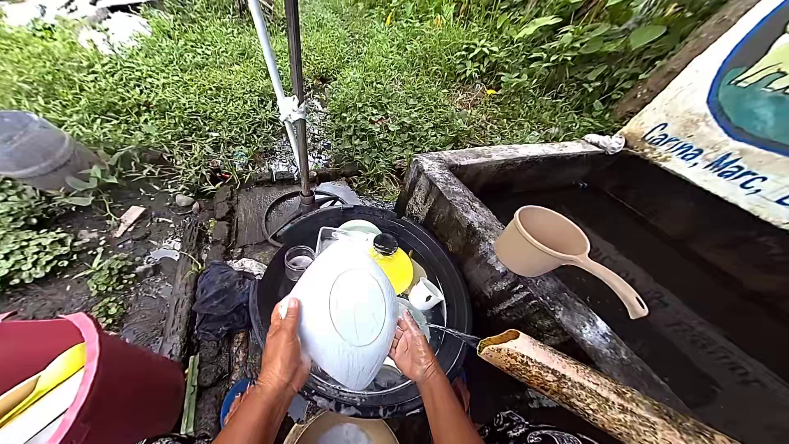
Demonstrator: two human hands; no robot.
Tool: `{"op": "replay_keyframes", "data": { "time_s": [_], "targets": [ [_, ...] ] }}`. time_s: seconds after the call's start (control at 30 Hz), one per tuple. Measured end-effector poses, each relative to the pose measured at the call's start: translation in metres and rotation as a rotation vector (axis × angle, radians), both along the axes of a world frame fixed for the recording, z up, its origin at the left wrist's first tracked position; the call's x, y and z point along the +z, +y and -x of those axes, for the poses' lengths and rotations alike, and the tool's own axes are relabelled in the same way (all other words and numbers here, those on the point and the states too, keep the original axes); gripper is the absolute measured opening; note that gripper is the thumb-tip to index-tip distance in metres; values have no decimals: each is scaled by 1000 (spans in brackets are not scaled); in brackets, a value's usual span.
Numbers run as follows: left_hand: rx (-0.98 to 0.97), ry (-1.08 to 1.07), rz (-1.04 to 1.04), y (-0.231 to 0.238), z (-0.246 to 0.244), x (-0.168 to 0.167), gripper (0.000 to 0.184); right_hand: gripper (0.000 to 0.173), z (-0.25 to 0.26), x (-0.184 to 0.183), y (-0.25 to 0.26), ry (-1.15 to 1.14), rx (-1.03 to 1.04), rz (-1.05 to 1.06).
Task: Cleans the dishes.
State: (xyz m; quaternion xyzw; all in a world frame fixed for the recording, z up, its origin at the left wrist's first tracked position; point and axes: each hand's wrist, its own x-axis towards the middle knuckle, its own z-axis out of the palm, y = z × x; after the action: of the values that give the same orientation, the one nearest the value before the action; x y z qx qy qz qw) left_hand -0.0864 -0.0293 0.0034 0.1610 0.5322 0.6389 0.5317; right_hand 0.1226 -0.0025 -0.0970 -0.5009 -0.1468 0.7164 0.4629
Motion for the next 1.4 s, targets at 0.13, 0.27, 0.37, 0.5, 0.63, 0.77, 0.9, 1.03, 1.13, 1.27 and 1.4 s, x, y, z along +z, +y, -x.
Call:
{"op": "replay_keyframes", "data": {
  "time_s": [0.13,0.27,0.37,0.5,0.63,0.77,0.9,1.03,1.13,1.27,1.4],
  "targets": [
    [-251,146,199,5,-17,-32,41,43,-13,-26,3,-4,-280,-35],
    [-516,288,391,9,-25,-38,70,48,-48,-42,10,-103,-399,-59],
    [-542,346,361,16,-23,-38,72,49,-70,-61,21,-120,-525,-62],
    [-564,353,362,20,-19,-41,64,50,-82,-72,28,-168,-691,-22],
    [-628,369,381,18,-17,-39,63,50,-89,-72,34,-150,-813,-33],
    [-667,388,365,18,-14,-41,62,48,-99,-68,37,-138,-871,-61],
    [-719,450,364,18,-17,-39,59,44,-104,-59,29,-170,-844,-78],
    [-834,598,351,16,-19,-47,60,43,-104,-60,15,-317,-757,-34],
    [-956,884,311,12,-16,-61,60,46,-105,-73,3,-367,-717,-34],
    [-1132,1193,314,0,-23,-67,59,49,-113,-81,-3,-338,-711,-39],
    [-1226,1365,248,-13,-29,-73,56,49,-120,-84,-7,-370,-638,9]
  ]
}}
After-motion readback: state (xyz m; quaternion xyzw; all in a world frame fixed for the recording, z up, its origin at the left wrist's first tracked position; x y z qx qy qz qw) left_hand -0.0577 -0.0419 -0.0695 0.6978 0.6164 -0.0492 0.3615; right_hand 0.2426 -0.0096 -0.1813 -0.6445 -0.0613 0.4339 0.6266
